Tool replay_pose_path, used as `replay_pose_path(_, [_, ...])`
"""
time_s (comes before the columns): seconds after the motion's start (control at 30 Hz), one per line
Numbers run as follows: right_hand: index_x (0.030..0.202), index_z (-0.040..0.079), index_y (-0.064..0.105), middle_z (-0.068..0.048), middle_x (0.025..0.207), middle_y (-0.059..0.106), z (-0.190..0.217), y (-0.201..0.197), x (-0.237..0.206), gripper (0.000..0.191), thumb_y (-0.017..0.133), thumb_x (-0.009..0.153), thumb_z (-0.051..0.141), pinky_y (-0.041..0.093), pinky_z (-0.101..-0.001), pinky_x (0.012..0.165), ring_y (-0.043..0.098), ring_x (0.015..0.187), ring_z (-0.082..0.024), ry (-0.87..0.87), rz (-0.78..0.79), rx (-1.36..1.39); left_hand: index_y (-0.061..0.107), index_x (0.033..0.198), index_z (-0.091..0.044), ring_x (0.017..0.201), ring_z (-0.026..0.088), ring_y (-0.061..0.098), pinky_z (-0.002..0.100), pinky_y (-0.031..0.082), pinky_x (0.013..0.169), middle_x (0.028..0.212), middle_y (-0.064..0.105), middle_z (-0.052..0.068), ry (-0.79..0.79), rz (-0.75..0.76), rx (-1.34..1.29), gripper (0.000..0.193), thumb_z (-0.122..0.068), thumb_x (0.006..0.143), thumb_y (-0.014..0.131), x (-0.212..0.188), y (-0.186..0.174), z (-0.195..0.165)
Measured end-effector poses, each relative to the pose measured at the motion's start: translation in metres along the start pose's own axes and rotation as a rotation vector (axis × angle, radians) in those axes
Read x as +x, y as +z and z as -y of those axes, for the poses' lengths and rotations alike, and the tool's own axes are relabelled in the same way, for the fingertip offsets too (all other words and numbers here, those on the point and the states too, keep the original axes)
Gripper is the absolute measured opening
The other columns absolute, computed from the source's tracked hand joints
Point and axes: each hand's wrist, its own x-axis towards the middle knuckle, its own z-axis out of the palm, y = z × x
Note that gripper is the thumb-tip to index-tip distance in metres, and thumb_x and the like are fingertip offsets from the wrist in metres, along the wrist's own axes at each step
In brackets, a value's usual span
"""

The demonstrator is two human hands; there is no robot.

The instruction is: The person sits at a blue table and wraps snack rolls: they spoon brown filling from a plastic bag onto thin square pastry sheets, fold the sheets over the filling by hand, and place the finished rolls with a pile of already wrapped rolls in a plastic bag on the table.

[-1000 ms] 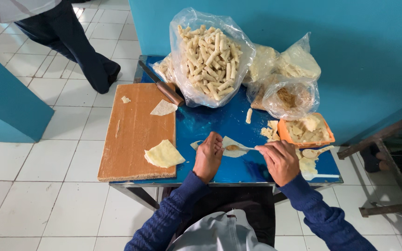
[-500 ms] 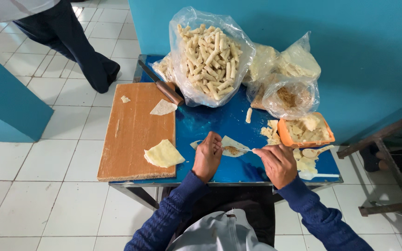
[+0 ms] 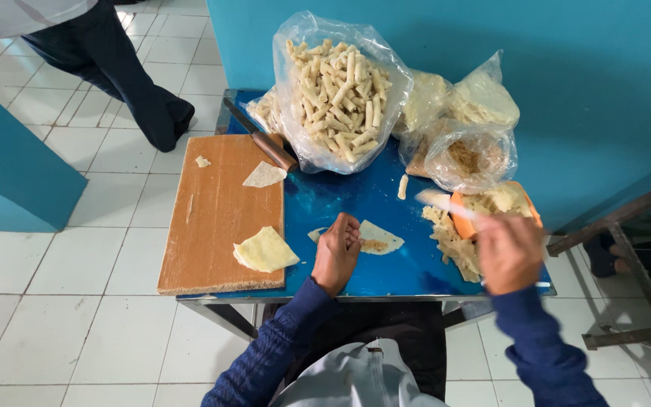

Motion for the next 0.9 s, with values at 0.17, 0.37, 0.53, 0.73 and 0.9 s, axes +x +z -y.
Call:
replay_pose_path(0.17, [0.108, 0.015, 0.073, -0.003, 0.102, 0.064, -0.047, -0.005, 0.034, 0.009, 0.076, 0.105, 0.007, 0.044, -0.0388, 0.089, 0.059, 0.098, -0.024, 0.06, -0.029, -0.325, 0.054, 0.104, -0.001, 0.078, 0.018, 0.068, 0.029, 0.057, 0.07, 0.091, 0.065, 0.012, -0.028, 0.016, -0.011, 0.029, 0.01, 0.083, 0.069, 0.001, 0.0, -0.001])
replay_pose_path(0.37, [0.101, 0.018, 0.075, -0.004, 0.1, 0.064, 0.009, 0.051, 0.013, 0.022, 0.076, 0.083, 0.005, 0.046, -0.0418, 0.089, 0.06, 0.095, -0.026, 0.0, 0.163, 0.002, 0.054, 0.104, -0.001, 0.078, 0.018, 0.068, 0.029, 0.057, 0.07, 0.089, 0.065, 0.012, -0.041, 0.02, -0.049, 0.028, 0.01, 0.083, 0.069, 0.002, 0.001, -0.003])
replay_pose_path(0.53, [0.098, 0.015, 0.075, -0.004, 0.096, 0.067, 0.05, 0.078, -0.015, 0.019, 0.079, 0.08, 0.016, 0.048, -0.0438, 0.08, 0.063, 0.096, -0.03, 0.074, 0.363, 0.142, 0.054, 0.105, -0.001, 0.078, 0.018, 0.068, 0.03, 0.057, 0.07, 0.09, 0.065, 0.012, -0.037, 0.025, -0.04, 0.029, 0.009, 0.084, 0.07, 0.003, 0.001, -0.003])
replay_pose_path(0.73, [0.093, 0.007, 0.07, -0.008, 0.095, 0.071, 0.049, 0.08, -0.01, 0.013, 0.077, 0.085, 0.015, 0.053, -0.0397, 0.073, 0.069, 0.088, -0.03, 0.267, 0.453, 0.315, 0.054, 0.104, -0.001, 0.077, 0.019, 0.068, 0.03, 0.056, 0.069, 0.09, 0.064, 0.012, -0.029, 0.023, -0.04, 0.029, 0.008, 0.083, 0.072, 0.003, 0.003, -0.004])
replay_pose_path(0.9, [0.102, 0.01, 0.073, -0.008, 0.095, 0.076, 0.059, 0.078, -0.008, 0.012, 0.073, 0.089, 0.01, 0.057, -0.0335, 0.07, 0.076, 0.082, -0.024, 0.356, 0.492, 0.525, 0.053, 0.104, -0.001, 0.076, 0.02, 0.068, 0.031, 0.056, 0.068, 0.09, 0.064, 0.012, -0.072, 0.052, -0.047, 0.028, 0.007, 0.084, 0.072, 0.005, 0.004, -0.004])
